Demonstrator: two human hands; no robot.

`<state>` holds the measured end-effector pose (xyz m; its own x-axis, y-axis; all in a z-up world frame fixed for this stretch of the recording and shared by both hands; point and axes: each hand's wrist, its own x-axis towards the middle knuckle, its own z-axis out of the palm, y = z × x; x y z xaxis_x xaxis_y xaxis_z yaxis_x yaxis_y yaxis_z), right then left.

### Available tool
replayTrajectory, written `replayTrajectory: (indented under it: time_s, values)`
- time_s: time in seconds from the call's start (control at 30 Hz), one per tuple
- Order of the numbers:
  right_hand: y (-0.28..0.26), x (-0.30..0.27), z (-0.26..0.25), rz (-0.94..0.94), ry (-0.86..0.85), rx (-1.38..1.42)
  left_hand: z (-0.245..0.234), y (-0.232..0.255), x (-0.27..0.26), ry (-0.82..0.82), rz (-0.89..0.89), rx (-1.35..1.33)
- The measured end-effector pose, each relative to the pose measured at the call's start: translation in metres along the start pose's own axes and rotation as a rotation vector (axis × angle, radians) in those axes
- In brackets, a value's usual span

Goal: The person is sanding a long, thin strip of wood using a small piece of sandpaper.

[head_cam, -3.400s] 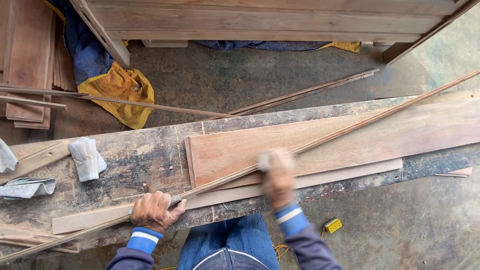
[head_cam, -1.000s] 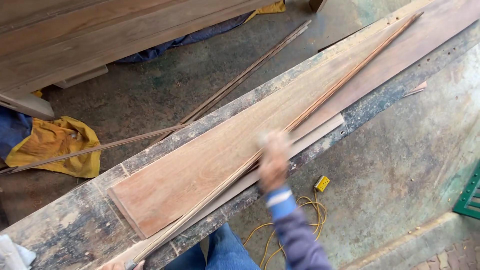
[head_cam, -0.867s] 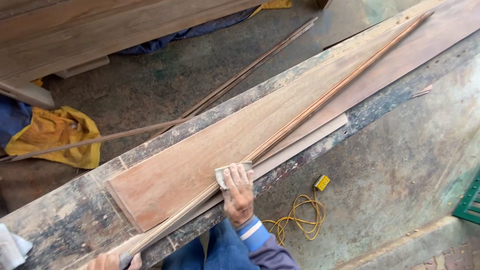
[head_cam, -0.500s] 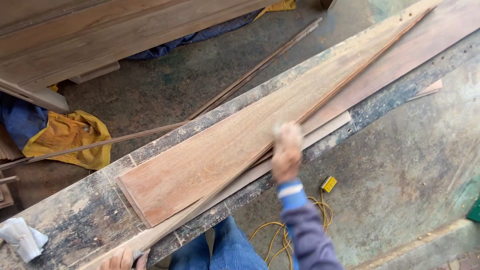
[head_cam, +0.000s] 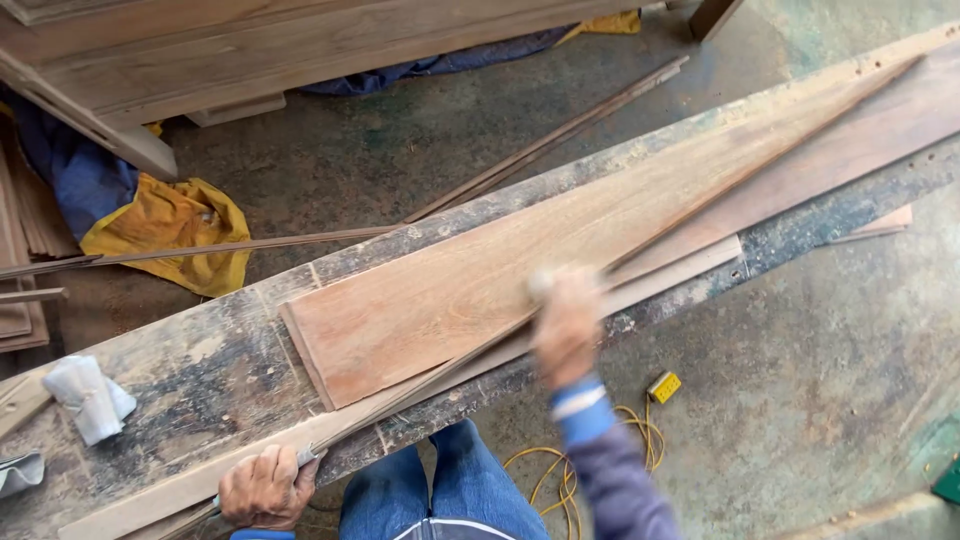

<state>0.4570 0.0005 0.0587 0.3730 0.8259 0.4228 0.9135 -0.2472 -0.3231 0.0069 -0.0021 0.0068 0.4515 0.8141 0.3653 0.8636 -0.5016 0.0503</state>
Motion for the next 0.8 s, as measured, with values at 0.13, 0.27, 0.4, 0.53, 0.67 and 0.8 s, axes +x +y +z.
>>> replayTrajectory:
  time_s: [0.13, 0.27, 0.4, 0.53, 0.67, 0.8]
  values:
    - [-0.129, -0.064, -0.005, -0.152, -0.141, 0.357, 0.003, -0.005, -0.010, -0.055, 0.029, 0.008]
    - [-0.070, -0.038, -0.010, -0.322, -0.264, 0.391, 0.000, -0.003, -0.001, -0.066, 0.007, -0.050]
    - [0.041, 0.008, -0.002, -0.150, -0.067, -0.009, -0.006, 0.004, 0.004, -0.043, 0.015, -0.004]
    - [-0.030, -0.021, 0.004, -0.159, -0.018, 0.116, -0.012, 0.005, 0.015, -0.008, 0.001, -0.033]
    - [-0.151, -0.096, 0.010, -0.284, -0.233, 0.377, -0.010, 0.008, 0.004, -0.032, -0.028, -0.031]
    - [-0.092, -0.068, 0.008, -0.460, -0.364, 0.357, -0.011, 0.004, 0.013, -0.043, 0.002, -0.039]
